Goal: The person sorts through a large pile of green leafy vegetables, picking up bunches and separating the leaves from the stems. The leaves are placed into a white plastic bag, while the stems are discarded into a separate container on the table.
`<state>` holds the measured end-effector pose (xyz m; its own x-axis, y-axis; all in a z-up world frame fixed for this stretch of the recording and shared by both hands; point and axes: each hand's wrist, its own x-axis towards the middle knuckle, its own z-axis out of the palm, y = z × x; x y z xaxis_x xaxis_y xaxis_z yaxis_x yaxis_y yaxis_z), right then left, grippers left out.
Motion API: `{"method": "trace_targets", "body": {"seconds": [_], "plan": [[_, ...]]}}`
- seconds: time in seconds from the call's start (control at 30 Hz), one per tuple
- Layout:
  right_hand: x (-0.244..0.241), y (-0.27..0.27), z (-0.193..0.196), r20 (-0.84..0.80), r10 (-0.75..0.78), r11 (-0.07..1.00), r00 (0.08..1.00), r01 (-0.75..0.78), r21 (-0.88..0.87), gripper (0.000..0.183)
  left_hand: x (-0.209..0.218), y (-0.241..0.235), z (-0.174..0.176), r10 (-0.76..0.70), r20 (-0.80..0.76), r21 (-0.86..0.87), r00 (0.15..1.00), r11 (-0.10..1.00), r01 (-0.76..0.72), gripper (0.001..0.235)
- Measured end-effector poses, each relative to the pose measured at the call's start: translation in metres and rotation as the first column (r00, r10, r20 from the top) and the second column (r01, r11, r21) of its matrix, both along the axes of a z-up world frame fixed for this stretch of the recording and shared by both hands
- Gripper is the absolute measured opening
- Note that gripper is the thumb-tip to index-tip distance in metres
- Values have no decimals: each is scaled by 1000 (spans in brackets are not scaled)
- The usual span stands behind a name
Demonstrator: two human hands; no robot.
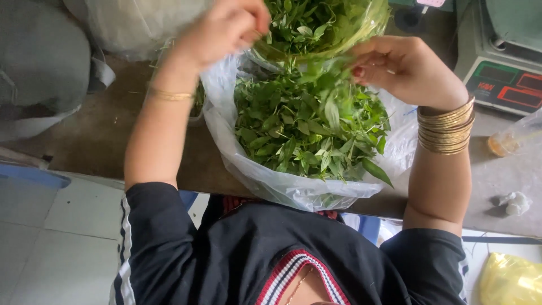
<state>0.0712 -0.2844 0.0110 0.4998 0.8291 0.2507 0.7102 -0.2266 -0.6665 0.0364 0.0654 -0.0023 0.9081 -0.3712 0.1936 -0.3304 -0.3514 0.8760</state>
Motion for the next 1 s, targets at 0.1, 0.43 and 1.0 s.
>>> {"method": "trace_targets", "body": {"seconds": [0.1, 0.43, 1.0], "plan": [[-4, 12, -3, 339, 4, 998, 941, 18, -63, 42, 7, 47, -12, 195, 389, 406, 901, 841, -357, 21], [-28, 89, -50, -16, 127, 752, 992, -107, -651, 81, 57, 105, -61, 505, 142, 835, 851, 401, -377, 23], [-41, 93, -65, 119, 136, 766, 984, -28, -642, 87, 161, -88, -84, -145, 535, 762, 833, 510, -400, 39]]}}
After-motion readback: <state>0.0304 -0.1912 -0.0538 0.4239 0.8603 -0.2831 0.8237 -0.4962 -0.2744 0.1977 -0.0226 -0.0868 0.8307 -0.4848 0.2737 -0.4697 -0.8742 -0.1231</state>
